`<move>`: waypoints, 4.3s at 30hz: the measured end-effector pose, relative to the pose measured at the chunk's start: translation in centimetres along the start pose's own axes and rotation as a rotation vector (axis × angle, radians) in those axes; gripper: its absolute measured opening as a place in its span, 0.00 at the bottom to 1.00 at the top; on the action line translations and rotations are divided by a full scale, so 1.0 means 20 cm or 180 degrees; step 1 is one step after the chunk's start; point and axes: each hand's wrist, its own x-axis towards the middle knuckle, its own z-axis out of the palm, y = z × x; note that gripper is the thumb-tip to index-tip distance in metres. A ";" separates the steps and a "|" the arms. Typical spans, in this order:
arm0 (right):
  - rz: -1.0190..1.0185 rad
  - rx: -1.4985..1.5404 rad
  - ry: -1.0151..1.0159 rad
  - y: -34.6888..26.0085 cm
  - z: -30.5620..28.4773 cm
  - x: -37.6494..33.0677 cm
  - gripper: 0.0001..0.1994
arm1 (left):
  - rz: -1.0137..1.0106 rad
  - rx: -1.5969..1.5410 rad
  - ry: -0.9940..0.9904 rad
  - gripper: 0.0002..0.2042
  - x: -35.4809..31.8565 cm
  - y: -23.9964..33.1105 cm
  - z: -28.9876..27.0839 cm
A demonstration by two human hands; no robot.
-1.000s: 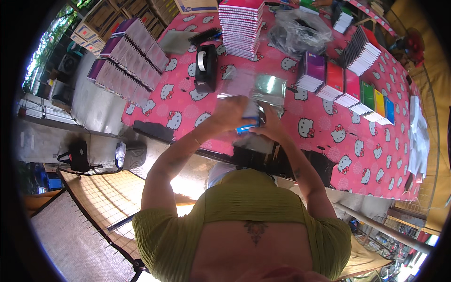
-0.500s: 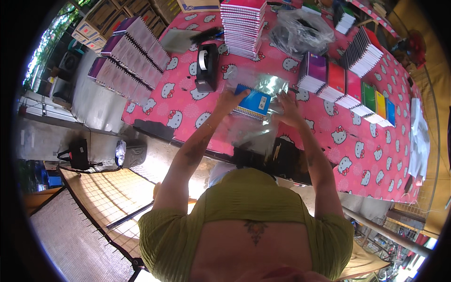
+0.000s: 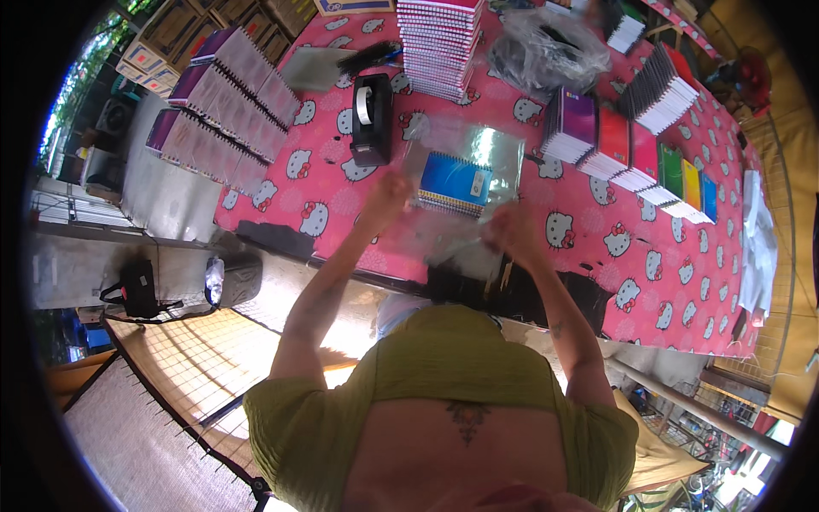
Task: The person places small notebooks into plastic bags, folds the tops over, and seals them with tape.
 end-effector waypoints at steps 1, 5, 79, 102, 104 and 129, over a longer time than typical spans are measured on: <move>-0.0468 -0.0995 -0.0505 -0.10 -0.02 -0.07 0.11 | 0.0296 0.0235 -0.0318 0.18 -0.09 0.00 -0.03; -0.0919 -0.0885 -0.0513 -0.01 0.06 -0.09 0.10 | 0.1627 0.1173 -0.0911 0.12 -0.23 0.04 -0.07; -0.1183 -0.2733 0.1354 -0.33 0.42 0.10 0.34 | 0.2432 0.2725 -0.0488 0.08 0.82 0.53 0.20; -0.1080 -0.2495 0.1409 -0.35 0.43 0.14 0.32 | 0.2610 0.1689 -0.0890 0.06 0.48 0.56 0.07; -0.0978 -0.2449 0.1438 -0.36 0.44 0.13 0.31 | 0.2737 0.1584 -0.0478 0.05 0.38 0.53 0.10; -0.1432 -0.3229 0.1028 -0.29 0.13 0.22 0.34 | 0.2489 0.2086 0.0250 0.19 0.06 0.39 0.25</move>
